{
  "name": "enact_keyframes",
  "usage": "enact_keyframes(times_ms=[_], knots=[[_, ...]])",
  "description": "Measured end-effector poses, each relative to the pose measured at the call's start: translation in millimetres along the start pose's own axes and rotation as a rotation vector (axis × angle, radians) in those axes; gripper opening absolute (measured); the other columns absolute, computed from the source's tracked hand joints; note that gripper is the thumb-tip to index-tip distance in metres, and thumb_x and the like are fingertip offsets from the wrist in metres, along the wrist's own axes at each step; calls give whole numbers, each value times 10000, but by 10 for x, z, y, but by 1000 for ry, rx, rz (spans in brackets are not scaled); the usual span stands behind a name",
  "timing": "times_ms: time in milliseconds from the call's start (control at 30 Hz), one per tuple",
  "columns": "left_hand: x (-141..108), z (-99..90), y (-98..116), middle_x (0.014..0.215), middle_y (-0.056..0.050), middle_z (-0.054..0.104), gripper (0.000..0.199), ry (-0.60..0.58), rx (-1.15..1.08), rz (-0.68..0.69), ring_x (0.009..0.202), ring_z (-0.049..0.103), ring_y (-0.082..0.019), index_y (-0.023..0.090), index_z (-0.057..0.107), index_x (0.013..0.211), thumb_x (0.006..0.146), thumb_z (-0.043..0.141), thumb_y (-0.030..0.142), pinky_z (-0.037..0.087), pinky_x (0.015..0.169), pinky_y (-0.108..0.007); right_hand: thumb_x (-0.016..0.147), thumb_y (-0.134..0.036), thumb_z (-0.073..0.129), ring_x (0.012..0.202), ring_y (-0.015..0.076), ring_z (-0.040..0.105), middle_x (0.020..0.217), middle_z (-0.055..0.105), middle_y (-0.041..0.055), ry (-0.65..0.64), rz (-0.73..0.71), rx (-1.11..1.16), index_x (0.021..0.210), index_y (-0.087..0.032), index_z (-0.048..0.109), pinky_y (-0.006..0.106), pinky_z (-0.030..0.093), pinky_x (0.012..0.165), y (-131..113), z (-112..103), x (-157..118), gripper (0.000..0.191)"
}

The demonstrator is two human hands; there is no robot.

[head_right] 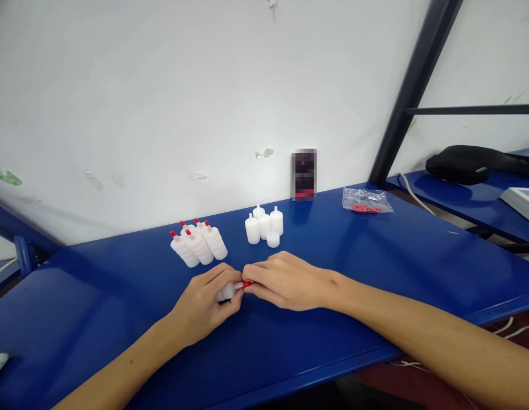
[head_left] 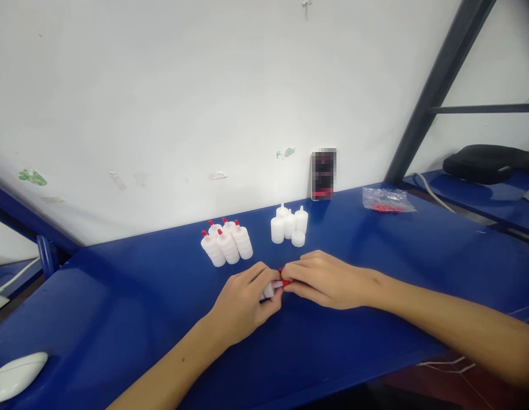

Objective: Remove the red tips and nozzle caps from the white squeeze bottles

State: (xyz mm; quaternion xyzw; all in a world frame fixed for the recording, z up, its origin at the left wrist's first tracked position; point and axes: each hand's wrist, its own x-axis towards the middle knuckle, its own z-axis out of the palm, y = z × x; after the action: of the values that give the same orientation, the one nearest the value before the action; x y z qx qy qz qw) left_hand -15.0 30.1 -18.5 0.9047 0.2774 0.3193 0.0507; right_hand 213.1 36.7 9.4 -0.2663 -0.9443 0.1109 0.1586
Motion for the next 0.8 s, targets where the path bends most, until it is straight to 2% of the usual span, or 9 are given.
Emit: enact_keyframes(times_ms=[133,267,433,567,700,800], knots=[[-2,-21,16,811,-6,613,109,-62,-9,20,683,569,-129,177,590,995,925,515,141,471,623,-245,1015,-287,459,564,95,398,745,573,-35,39,-59,-25,880,-190,510,262,319,588,-11,55,-4,174],[13,-59,77,770,6,569,37,-158,-30,11,641,527,-126,173,551,908,916,520,155,425,574,-245,975,-279,526,599,101,437,703,555,-36,200,-133,-112,867,-177,556,256,337,594,-22,95,-5,152],[15,-16,123,706,30,508,79,-81,-19,-6,573,462,-111,184,494,838,915,508,174,366,528,-242,953,-208,515,599,109,441,705,570,-20,303,-229,-326,818,-163,570,270,334,574,-68,84,4,152],[22,-32,109,719,31,506,100,-151,-69,62,588,456,-114,196,444,833,917,497,181,358,538,-244,884,-121,479,582,118,419,671,542,-17,410,-366,-466,721,-184,519,278,328,564,-100,117,9,180],[35,-65,90,746,31,515,97,-228,-140,69,600,453,-115,204,423,860,944,470,191,356,553,-245,856,-102,458,557,120,367,635,492,-26,429,-373,-465,694,-196,490,278,324,544,-117,147,24,190],[36,-45,81,751,32,518,94,-231,-150,61,599,459,-117,208,413,870,941,468,182,350,551,-245,869,-95,435,559,120,353,628,466,-30,420,-361,-429,708,-196,479,270,331,534,-124,142,31,196]])
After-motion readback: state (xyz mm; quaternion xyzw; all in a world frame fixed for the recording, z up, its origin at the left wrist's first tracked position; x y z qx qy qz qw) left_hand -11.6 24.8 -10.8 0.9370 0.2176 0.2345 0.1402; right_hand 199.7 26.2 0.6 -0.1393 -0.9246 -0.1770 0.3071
